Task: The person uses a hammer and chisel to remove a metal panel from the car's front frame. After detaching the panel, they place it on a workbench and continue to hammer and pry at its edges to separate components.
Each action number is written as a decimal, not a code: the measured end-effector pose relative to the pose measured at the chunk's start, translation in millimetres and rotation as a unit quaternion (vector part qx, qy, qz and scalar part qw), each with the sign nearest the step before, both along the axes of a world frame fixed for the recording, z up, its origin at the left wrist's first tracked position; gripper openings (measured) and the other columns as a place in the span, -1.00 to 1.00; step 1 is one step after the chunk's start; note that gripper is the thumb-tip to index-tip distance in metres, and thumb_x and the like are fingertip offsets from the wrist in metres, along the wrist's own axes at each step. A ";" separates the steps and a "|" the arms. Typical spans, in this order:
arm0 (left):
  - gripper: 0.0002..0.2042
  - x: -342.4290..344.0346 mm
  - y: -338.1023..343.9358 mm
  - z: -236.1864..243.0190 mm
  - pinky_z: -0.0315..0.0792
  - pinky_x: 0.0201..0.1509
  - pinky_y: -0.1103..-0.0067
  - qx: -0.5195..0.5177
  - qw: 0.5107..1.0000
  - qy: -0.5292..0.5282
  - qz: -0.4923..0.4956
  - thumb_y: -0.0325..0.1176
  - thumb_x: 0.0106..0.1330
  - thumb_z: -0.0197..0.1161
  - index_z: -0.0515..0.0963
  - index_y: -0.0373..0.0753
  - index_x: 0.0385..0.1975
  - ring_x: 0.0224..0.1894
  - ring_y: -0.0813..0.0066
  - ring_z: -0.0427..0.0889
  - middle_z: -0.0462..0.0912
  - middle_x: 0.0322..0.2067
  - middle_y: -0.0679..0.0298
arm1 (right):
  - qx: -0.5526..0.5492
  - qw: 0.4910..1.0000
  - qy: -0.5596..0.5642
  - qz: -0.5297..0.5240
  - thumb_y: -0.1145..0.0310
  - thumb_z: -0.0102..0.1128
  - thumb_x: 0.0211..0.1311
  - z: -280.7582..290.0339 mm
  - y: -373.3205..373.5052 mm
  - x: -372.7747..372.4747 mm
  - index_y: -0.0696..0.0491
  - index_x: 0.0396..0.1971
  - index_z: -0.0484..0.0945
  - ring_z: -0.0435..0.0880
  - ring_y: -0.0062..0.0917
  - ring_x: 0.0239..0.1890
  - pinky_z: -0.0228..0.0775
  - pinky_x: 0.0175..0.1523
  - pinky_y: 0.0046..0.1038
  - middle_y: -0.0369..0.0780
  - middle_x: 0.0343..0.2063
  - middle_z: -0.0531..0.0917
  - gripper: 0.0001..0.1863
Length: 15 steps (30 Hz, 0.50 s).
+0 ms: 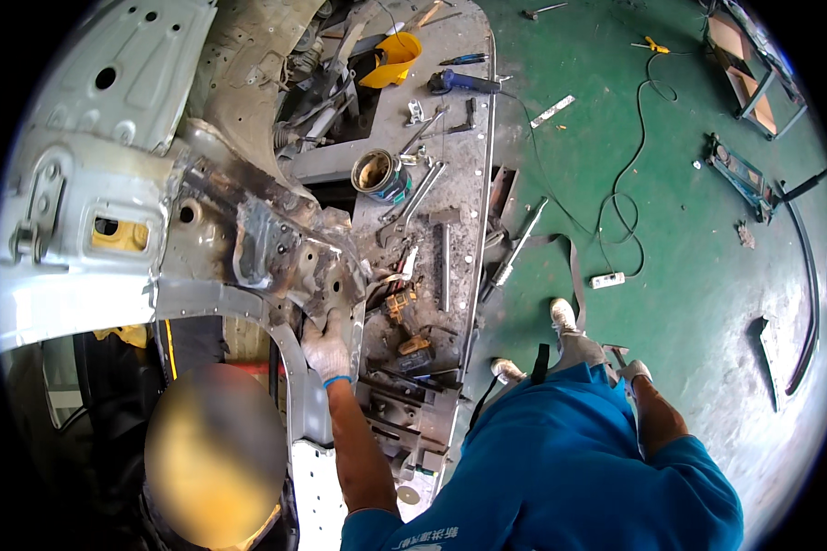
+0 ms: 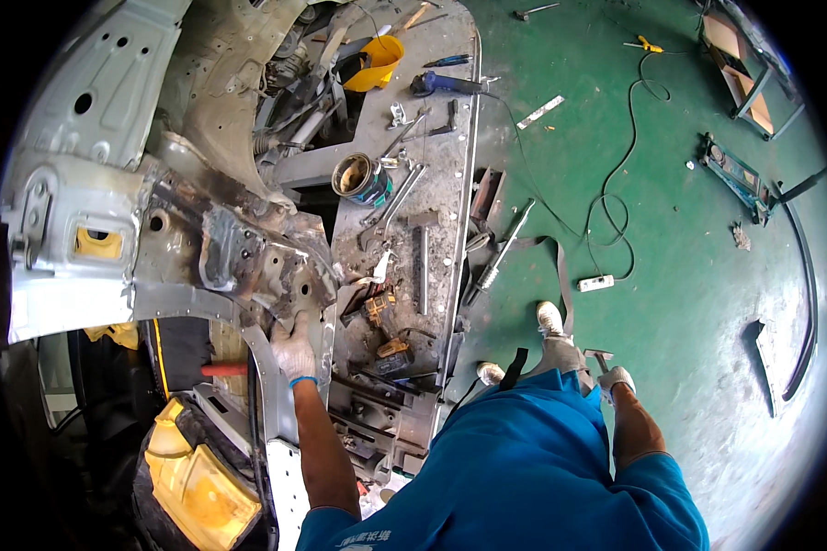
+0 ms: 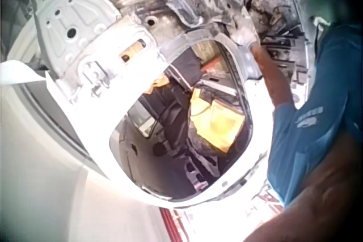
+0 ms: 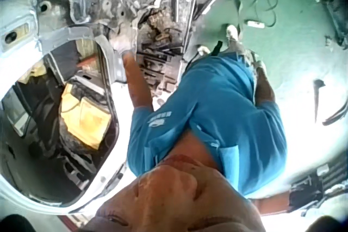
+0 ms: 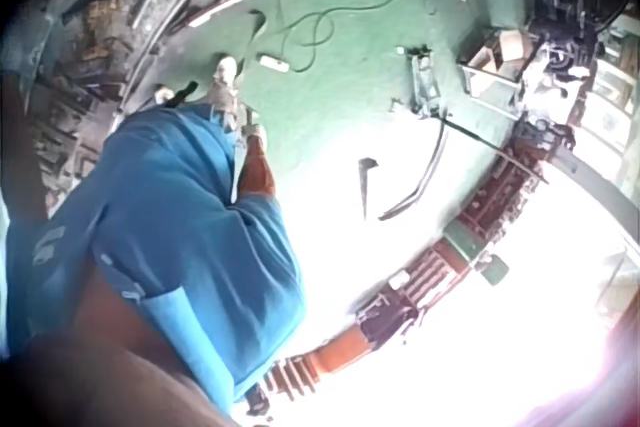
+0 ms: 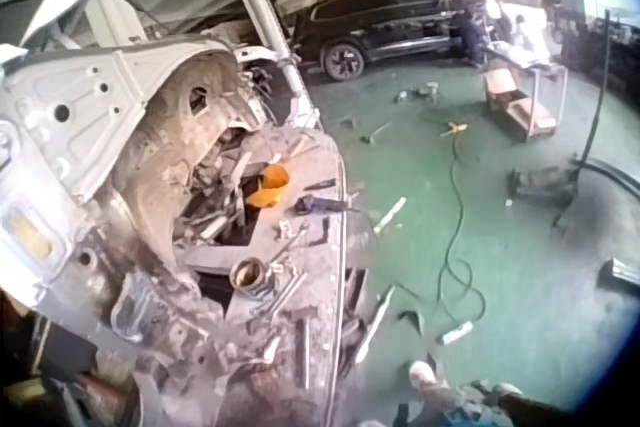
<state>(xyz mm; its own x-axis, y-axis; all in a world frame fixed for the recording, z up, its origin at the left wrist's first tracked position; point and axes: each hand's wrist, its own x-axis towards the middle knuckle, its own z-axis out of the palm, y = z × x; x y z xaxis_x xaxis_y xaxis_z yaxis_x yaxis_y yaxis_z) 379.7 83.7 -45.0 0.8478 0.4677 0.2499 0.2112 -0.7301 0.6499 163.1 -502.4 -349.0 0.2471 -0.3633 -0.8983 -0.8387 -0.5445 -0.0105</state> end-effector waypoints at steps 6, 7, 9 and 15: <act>-0.60 3.0 -16.5 11.7 0.53 0.08 0.38 0.025 0.996 0.071 0.037 -0.22 0.34 0.41 0.64 -0.46 -0.02 -0.09 0.25 0.75 0.78 -0.08 0.04 | -0.011 0.999 -0.009 0.034 0.31 0.21 0.13 -34.7 -0.4 38.5 0.17 -0.15 0.74 0.78 -0.06 -0.09 0.65 -0.03 -0.16 0.11 -0.18 0.75 -0.65; -0.60 4.8 -16.2 8.2 0.53 0.09 0.39 0.003 0.996 0.072 0.047 -0.22 0.35 0.41 0.64 -0.46 -0.02 -0.08 0.25 0.74 0.77 -0.06 0.04 | -0.016 0.998 -0.029 0.057 0.30 0.20 0.12 -28.3 7.9 56.5 0.17 -0.14 0.74 0.75 -0.02 -0.03 0.63 0.02 -0.14 0.13 -0.14 0.73 -0.64; -0.59 6.3 -16.7 5.9 0.53 0.14 0.42 -0.023 0.996 0.066 0.050 -0.22 0.35 0.42 0.64 -0.46 -0.01 -0.05 0.27 0.73 0.76 -0.02 0.08 | 0.005 0.990 -0.082 0.111 0.25 0.20 0.08 -34.4 22.1 91.8 0.16 -0.13 0.73 0.70 0.01 0.03 0.57 0.13 -0.12 0.15 -0.11 0.71 -0.60; -0.60 9.9 -5.9 -16.2 0.53 0.11 0.45 -0.026 0.996 0.031 0.080 -0.23 0.34 0.46 0.63 -0.51 -0.07 -0.09 0.36 0.70 0.76 -0.10 0.08 | 0.117 0.918 -0.346 0.153 0.06 0.28 0.09 15.7 101.5 229.8 0.10 -0.15 0.69 0.73 -0.02 -0.14 0.55 -0.03 -0.14 0.12 -0.24 0.71 -0.55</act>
